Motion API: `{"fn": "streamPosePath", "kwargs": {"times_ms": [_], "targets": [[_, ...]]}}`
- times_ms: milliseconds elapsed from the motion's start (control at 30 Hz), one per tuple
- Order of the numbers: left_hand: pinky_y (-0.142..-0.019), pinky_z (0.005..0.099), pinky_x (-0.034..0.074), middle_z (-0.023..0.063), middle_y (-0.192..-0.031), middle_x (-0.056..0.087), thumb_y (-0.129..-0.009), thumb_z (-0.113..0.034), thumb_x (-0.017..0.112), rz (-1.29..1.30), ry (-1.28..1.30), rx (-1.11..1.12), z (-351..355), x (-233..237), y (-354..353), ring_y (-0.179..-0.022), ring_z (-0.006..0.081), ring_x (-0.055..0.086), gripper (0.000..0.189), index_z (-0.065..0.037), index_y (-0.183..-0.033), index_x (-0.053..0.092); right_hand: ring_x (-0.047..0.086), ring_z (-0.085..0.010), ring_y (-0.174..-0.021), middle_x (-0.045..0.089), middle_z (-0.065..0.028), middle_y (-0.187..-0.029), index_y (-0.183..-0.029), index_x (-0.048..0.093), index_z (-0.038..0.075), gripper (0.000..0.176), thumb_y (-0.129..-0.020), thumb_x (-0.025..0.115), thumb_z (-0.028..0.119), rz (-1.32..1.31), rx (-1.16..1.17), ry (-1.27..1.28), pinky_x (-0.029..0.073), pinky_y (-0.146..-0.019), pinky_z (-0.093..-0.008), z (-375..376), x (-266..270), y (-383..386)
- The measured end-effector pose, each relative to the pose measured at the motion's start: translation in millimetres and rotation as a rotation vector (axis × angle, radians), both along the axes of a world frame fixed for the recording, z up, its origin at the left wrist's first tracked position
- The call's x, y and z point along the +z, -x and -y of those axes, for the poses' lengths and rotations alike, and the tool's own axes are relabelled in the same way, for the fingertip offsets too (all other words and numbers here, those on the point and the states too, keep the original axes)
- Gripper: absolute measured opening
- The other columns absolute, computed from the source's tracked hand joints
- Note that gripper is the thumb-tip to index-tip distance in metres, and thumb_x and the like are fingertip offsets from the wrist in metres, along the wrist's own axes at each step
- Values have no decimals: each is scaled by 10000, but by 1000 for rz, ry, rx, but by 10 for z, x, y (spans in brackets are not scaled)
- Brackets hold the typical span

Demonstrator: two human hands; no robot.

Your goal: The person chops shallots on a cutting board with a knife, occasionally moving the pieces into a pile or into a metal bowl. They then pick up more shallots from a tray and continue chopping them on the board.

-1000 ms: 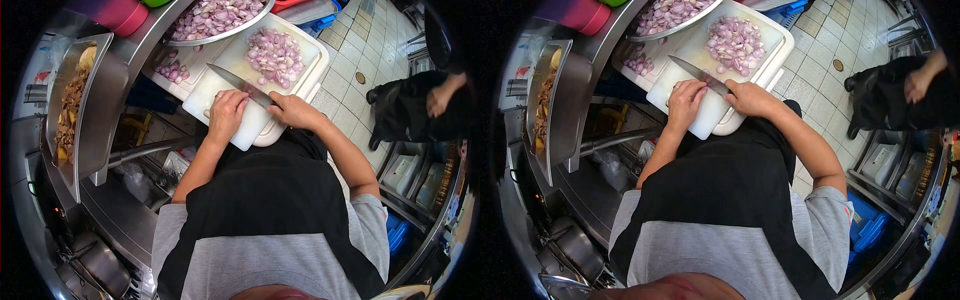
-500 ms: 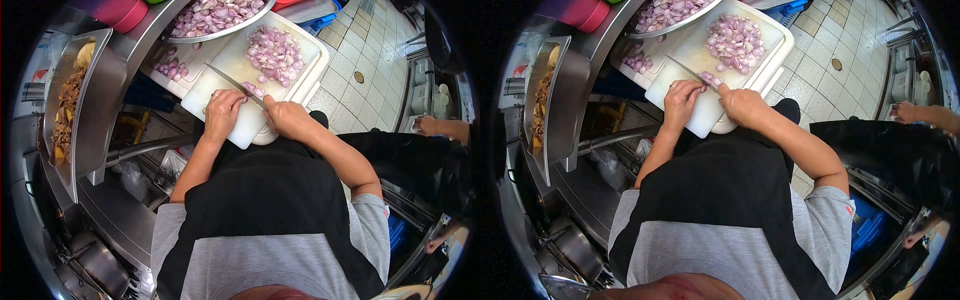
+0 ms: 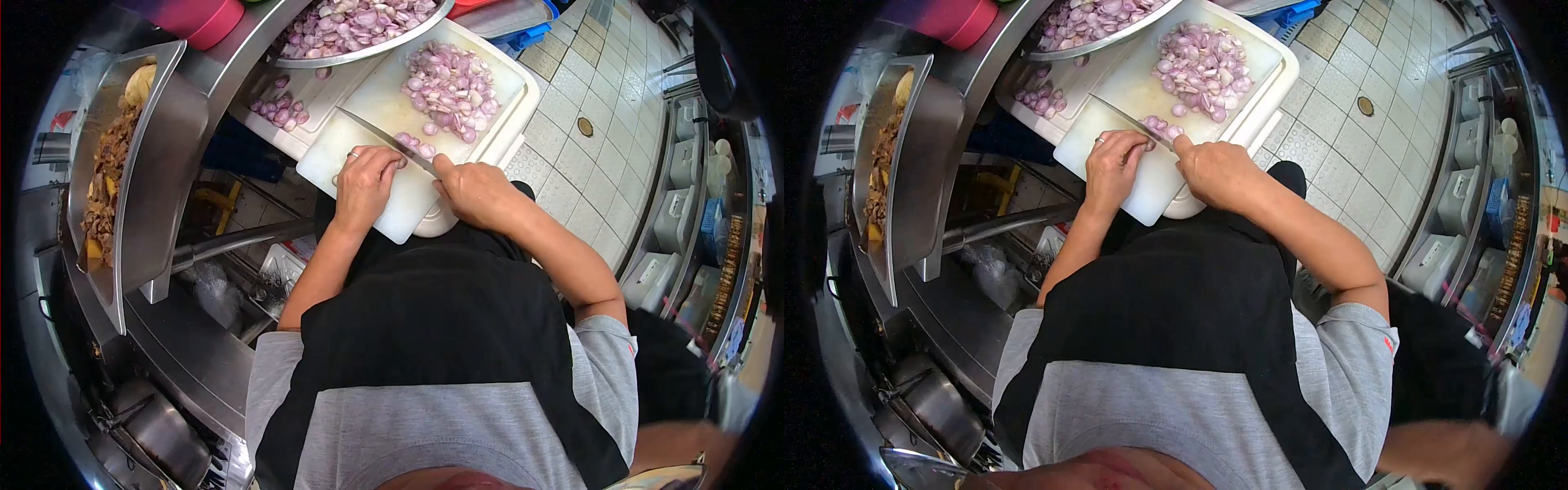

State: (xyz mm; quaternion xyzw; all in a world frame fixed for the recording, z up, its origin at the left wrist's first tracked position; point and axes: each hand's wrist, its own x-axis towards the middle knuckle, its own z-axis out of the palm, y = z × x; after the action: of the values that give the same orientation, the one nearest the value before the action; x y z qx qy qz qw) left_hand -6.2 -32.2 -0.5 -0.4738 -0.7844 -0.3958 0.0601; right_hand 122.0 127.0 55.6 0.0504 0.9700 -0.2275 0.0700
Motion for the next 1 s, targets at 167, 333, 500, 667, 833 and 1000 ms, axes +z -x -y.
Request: {"fn": "streamPosePath", "kwargs": {"times_ms": [167,333,500,667,833,1000], "targets": [[-798,383,503,95,-872,685,-778,-5,700,1,-2,13,0,-23,0,-881,289,642,105,-30,-876,673,644,-439,-666,640,-232,-680,-1011,442,-8,268,-964,529,241,105,-34,-13,508,-600,-535,81,14,-39],[-809,393,506,103,-924,682,-783,-9,699,-27,8,-44,39,14,-2,-895,294,638,156,-24,-937,692,645,-455,-774,651,-269,-774,-1064,478,-12,297,-968,520,266,66,-76,188,502,-710,-529,-91,-232,84],[-826,384,515,114,-1082,664,-775,9,706,-60,177,-103,33,108,-11,-992,293,625,281,-45,-1050,694,647,-454,-869,661,-291,-860,-1132,504,1,340,-957,530,292,139,-70,211,492,-807,-527,-351,-145,63],[-822,406,519,121,-1027,659,-790,-5,695,-26,88,-85,-56,131,-17,-948,304,636,229,-27,-1017,677,659,-434,-772,662,-247,-765,-1065,497,15,296,-947,545,282,107,-79,67,507,-704,-536,-244,-100,-61],[-780,402,534,116,-1005,663,-788,12,693,45,34,-26,-28,72,-16,-910,302,658,205,-38,-984,659,647,-425,-681,640,-207,-666,-985,458,36,251,-943,555,264,-4,-53,-37,499,-605,-530,-127,-91,-131],[-732,383,542,100,-952,670,-773,17,699,-85,4,-20,-66,26,-24,-855,294,662,167,-40,-924,661,650,-421,-680,636,-206,-655,-991,461,20,257,-942,555,254,-14,-8,-23,502,-607,-526,-128,-74,-76]]}}
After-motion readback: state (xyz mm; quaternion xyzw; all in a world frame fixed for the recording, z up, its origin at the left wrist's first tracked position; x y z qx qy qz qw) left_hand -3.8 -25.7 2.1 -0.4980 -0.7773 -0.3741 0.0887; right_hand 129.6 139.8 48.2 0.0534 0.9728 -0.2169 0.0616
